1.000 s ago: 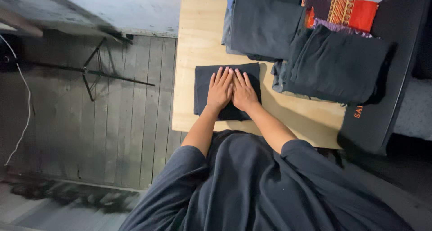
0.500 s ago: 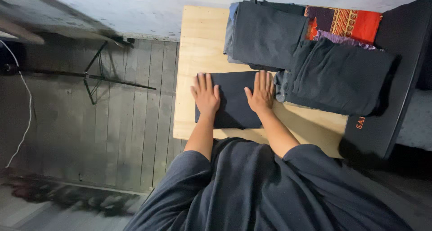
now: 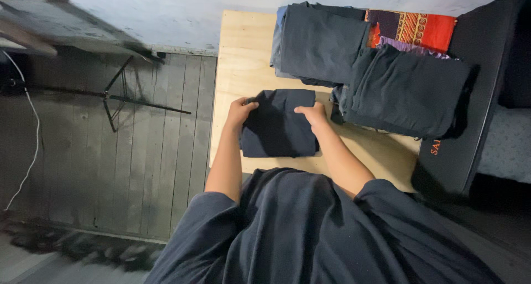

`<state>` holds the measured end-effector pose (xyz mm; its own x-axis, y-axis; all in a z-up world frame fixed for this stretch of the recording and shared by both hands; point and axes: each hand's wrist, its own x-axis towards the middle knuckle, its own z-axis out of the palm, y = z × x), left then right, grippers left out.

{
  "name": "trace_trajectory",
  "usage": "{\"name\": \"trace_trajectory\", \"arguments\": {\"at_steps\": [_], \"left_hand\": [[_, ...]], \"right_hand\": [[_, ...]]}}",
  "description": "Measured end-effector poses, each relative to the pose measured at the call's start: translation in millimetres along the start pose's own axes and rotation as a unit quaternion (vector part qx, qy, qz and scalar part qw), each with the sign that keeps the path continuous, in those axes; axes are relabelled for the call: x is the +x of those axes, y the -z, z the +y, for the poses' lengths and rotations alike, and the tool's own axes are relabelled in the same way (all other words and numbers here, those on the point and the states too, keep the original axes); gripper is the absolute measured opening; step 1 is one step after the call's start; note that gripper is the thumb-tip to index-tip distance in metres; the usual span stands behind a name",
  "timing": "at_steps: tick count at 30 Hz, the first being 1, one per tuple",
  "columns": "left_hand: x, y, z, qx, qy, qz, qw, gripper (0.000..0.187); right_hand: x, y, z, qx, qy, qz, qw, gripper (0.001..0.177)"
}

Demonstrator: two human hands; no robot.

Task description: The person folds several t-shirts and fabric pieces by hand on a wooden table, then places each folded item into a black storage bin.

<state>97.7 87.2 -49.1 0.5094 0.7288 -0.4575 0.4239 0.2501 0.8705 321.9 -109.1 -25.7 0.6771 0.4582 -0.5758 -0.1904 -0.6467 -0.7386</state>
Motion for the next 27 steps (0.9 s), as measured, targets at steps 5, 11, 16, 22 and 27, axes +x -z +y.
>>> {"name": "trace_trajectory", "arguments": {"at_steps": [5,11,16,22,27], "left_hand": [[-49.7,22.2,33.0,-0.013,0.088,-0.046,0.995,0.05],[-74.6,29.8,28.7,-0.07,0.111,-0.132,0.982,0.066],[-86.9,9.7,25.1,-0.236,0.18,-0.186,0.937,0.063],[-107.1,-32.5,88.1,-0.345,0.113,-0.273,0.891,0.061],[-119.9,-93.1,166.7,-0.32,0.123,-0.294,0.892,0.055]], "right_hand": [[-15.2,23.0,-0.6,0.028,0.038,-0.169,0.985,0.051],[-39.7,39.6,13.8,-0.002,0.138,-0.158,0.978,0.03],[-59.8,52.8,22.4,0.046,0.168,-0.125,0.977,0.024],[-107.2,117.0,-10.4,0.138,0.205,-0.068,0.967,0.023],[-151.9,196.6,-39.6,0.107,0.206,0.029,0.972,0.015]]}}
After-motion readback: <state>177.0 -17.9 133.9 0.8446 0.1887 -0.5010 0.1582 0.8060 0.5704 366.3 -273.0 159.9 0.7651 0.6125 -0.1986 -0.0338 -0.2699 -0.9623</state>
